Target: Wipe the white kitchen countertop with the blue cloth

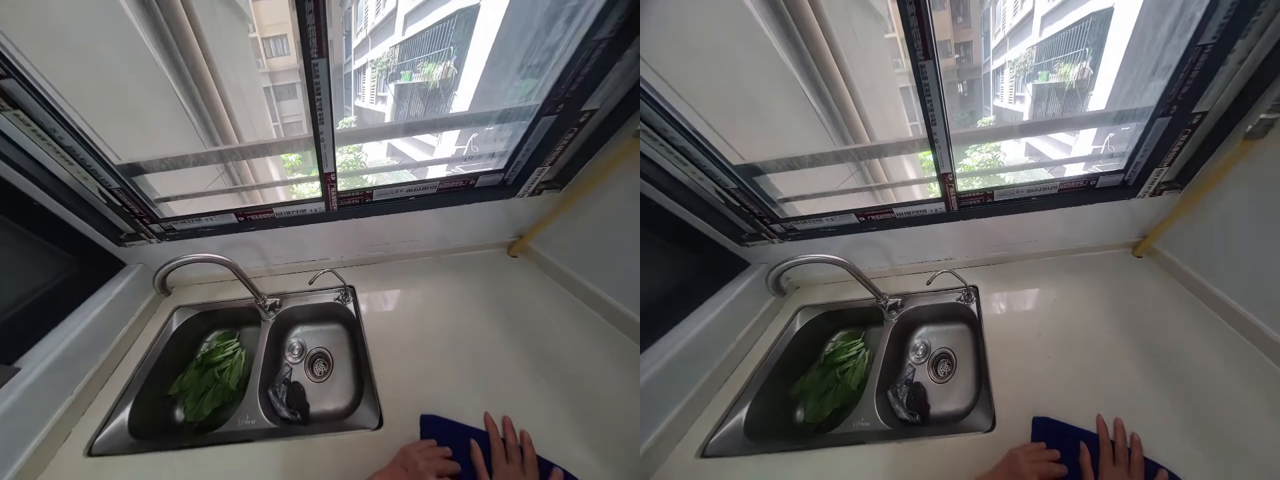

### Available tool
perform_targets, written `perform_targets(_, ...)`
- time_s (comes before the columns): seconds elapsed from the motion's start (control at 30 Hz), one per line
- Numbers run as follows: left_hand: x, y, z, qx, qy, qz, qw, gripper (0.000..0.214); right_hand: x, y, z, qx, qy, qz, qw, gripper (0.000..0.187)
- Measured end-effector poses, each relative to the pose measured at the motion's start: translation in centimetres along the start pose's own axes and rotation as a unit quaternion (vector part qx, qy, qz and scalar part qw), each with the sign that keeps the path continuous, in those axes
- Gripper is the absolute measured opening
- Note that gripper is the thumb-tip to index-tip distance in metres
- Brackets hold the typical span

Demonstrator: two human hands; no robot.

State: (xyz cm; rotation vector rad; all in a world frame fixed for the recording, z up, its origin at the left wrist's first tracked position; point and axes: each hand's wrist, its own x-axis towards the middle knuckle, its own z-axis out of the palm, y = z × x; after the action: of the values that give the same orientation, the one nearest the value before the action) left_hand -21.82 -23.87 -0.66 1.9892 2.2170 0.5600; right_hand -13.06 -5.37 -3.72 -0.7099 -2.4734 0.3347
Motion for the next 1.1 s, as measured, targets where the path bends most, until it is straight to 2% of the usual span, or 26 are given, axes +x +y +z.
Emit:
perform_targets(0.17,0.3,-3.3,-0.2,-0.063,0.064,-0.032,0.995,0.025,4.5,-0.8,2.6,-0.082,-0.058,-0.008,0.995,0.077)
perform_targets(0.3,1.2,-4.5,-1.5,-0.163,0.088,-0.112,0.976,0.044,8.6,-2.1,4.8,-0.134,-0.094,-0.016,0.986,0.074)
perform_targets(0.4,3.0,-5.5,-2.7,-0.214,0.084,-0.167,0.959,0.063,12.0,-3.0,6.4,-0.149,-0.119,-0.013,0.982,0.073)
perform_targets(0.47,4.5,-6.5,-3.0,-0.208,0.072,-0.180,0.959,0.070,14.4,-3.4,7.4,-0.157,-0.131,-0.005,0.979,0.071)
perform_targets(0.67,9.3,-9.5,-2.4,-0.153,0.041,-0.195,0.968,0.089,20.1,-3.4,9.3,-0.173,-0.143,0.018,0.974,0.068)
perform_targets(0.9,12.9,-12.2,-3.5,-0.145,-0.003,-0.190,0.971,0.101,23.6,-2.1,10.5,-0.162,-0.118,0.055,0.978,0.069)
perform_targets(1.1,15.2,-14.6,-3.5,-0.150,-0.008,-0.172,0.974,0.111,24.7,-1.1,11.1,-0.130,-0.089,0.080,0.984,0.064)
